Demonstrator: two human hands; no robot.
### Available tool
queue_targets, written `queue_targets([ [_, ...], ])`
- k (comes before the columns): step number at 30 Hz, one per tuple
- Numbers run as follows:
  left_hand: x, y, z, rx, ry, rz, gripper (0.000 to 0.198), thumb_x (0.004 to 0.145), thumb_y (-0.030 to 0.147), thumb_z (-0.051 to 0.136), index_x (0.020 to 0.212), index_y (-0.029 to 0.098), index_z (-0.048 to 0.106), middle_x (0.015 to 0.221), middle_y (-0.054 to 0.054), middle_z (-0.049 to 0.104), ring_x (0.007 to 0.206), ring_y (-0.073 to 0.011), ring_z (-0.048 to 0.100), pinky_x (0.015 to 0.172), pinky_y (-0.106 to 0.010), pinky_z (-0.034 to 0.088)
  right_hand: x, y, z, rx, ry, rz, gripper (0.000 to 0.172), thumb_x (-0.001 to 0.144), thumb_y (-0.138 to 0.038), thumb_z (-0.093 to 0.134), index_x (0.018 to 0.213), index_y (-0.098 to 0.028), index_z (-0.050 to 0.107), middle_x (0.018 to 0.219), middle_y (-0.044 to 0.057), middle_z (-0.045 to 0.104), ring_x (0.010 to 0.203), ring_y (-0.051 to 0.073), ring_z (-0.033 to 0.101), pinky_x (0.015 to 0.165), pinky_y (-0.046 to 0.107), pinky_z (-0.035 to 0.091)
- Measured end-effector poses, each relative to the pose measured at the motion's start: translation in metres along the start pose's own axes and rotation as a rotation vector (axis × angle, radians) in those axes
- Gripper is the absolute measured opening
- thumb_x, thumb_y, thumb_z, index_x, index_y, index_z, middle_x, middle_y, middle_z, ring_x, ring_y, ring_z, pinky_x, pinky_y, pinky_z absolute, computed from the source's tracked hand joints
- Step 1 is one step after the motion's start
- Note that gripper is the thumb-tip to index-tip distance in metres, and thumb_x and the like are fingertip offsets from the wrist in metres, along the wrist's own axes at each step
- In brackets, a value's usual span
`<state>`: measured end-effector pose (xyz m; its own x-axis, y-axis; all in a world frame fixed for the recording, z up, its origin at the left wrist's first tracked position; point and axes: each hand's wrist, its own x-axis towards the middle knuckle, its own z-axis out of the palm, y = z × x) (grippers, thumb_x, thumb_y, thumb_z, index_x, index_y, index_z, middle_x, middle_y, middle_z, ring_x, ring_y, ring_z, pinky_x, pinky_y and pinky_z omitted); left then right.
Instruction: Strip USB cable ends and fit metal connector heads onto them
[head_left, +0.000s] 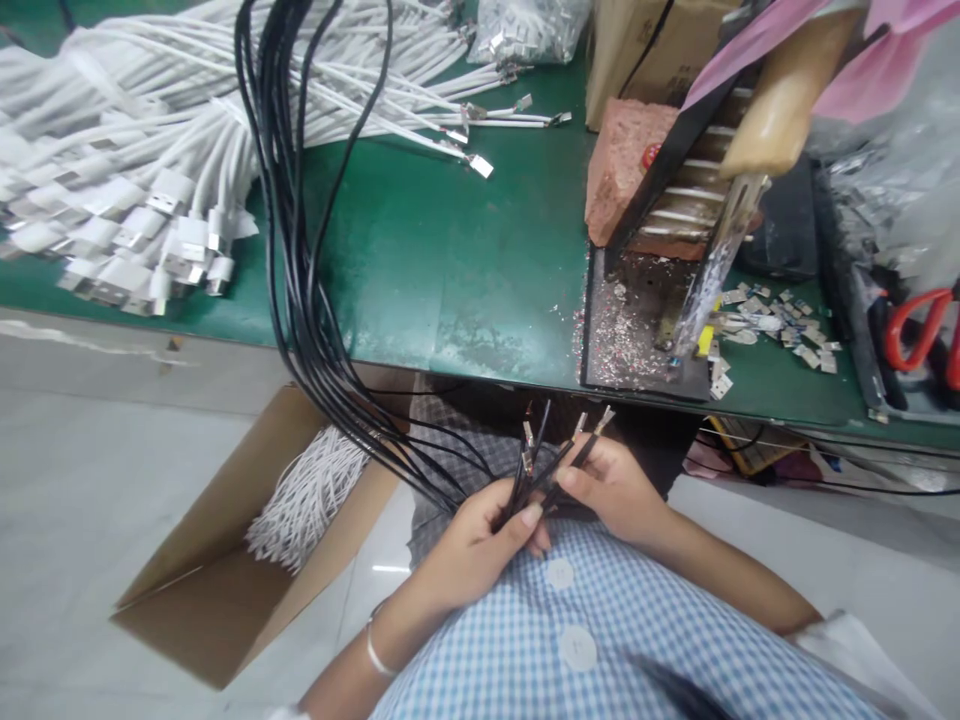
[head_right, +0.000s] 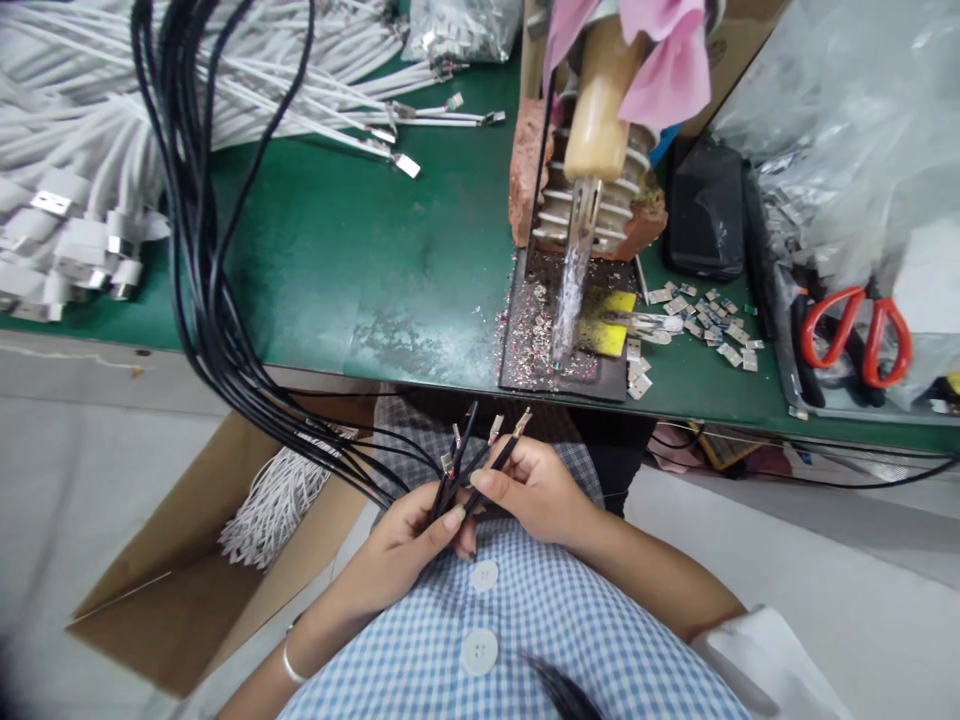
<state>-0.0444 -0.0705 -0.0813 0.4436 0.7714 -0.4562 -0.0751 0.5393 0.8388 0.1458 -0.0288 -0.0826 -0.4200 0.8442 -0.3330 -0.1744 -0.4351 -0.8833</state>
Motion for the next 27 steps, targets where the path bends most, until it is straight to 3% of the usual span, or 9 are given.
queue_targets([
  [10, 0.0003, 0.0002, 0.0009, -0.062, 0.01, -0.017, 0.046, 0.089, 0.059, 0.066, 0.084, 0.014, 0.06, 0.067, -0.002, 0.067, 0.063, -0.0127, 0.061, 0.066, -0.024, 0.05, 0.001, 0.0008, 0.0024, -0.014, -0.003, -0.03, 0.047, 0.081, -0.061, 0.073, 0.072, -0.018, 0.057, 0.067, 0.0, 0.063, 0.059, 0.012, 0.06, 0.058, 0.025, 0.053],
  [27, -0.0007, 0.0035, 0.0031, -0.087, 0.025, -0.056, 0.047, 0.084, 0.06, 0.071, 0.086, 0.014, 0.061, 0.066, -0.002, 0.068, 0.062, -0.0141, 0.062, 0.065, -0.026, 0.051, -0.0006, -0.0012, 0.0046, 0.02, -0.021, -0.031, 0.043, 0.081, -0.06, 0.074, 0.074, -0.019, 0.061, 0.069, 0.002, 0.067, 0.059, 0.014, 0.065, 0.054, 0.026, 0.055],
])
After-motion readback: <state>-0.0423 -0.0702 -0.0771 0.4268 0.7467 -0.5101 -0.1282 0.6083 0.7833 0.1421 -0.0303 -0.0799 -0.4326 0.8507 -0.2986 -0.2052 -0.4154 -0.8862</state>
